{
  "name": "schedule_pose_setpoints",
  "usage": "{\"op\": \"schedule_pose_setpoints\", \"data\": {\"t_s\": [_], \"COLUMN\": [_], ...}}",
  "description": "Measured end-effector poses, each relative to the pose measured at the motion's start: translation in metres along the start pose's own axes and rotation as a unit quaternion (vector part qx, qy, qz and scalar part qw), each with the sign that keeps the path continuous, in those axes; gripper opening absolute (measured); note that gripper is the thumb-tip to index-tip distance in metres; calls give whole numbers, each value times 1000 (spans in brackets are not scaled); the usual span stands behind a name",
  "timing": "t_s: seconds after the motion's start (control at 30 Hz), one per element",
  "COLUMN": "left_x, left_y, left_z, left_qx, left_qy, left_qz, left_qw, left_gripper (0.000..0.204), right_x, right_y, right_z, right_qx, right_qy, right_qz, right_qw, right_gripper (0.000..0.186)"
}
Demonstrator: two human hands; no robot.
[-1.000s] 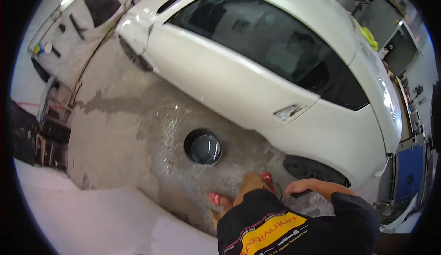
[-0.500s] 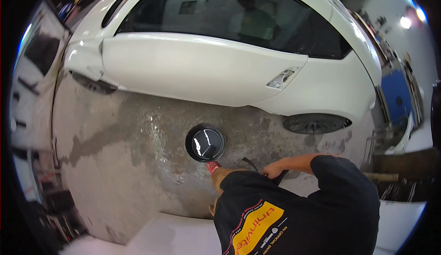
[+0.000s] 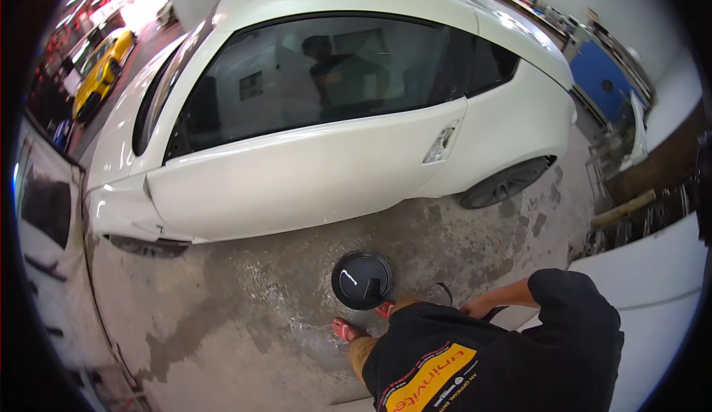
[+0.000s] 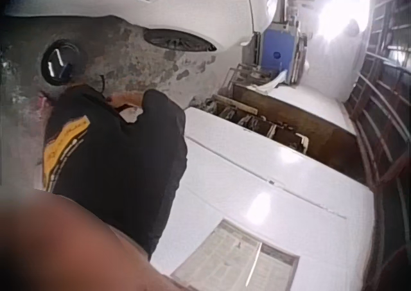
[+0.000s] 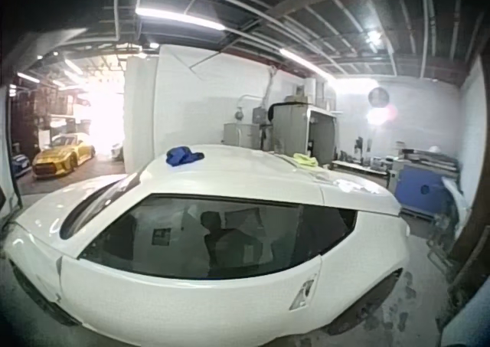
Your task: The person dips sandpaper into a bucket of water and wet-sands the body panels of a white car by hand, rubbing the surface with the sandpaper and touching it with their hands.
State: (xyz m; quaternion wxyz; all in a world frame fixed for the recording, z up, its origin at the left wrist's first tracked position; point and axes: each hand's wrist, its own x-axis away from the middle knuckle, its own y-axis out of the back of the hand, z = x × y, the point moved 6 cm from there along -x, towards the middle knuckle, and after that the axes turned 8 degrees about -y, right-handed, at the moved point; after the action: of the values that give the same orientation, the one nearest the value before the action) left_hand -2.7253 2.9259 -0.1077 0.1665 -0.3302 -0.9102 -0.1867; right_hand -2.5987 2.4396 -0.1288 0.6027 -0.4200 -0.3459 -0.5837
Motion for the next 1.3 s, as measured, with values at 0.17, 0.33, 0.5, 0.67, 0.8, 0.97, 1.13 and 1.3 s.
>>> {"op": "schedule_pose_setpoints", "data": {"t_s": [0.17,0.33,0.5,0.67,0.8,0.97,1.13,1.3], "left_x": [-17,-35,-15,31,79,128,141,106], "left_y": [49,91,94,83,61,27,-5,32], "left_z": [-8,-21,-27,-28,-28,-39,-54,-25], "left_qx": [-2,0,25,68,112,173,218,-85], "left_qy": [-52,-94,-102,-73,-34,7,22,202], "left_qz": [46,66,79,55,24,-17,-96,246], "left_qw": [998,993,991,993,993,985,971,944], "left_gripper": [40,41,42,43,44,45,46,62], "right_x": [34,37,64,49,38,89,87,72], "right_y": [-51,-110,-119,-128,-133,-110,-112,-25], "right_z": [29,45,97,119,126,182,141,135], "right_qx": [-162,-370,-458,-468,-316,-202,-297,-44], "right_qy": [-63,-47,-38,12,-45,-50,-64,-60], "right_qz": [-118,-33,20,110,64,-62,-9,-194], "right_qw": [978,927,888,877,945,976,953,978], "right_gripper": [54,47,42,38,41,40,34,36]}}
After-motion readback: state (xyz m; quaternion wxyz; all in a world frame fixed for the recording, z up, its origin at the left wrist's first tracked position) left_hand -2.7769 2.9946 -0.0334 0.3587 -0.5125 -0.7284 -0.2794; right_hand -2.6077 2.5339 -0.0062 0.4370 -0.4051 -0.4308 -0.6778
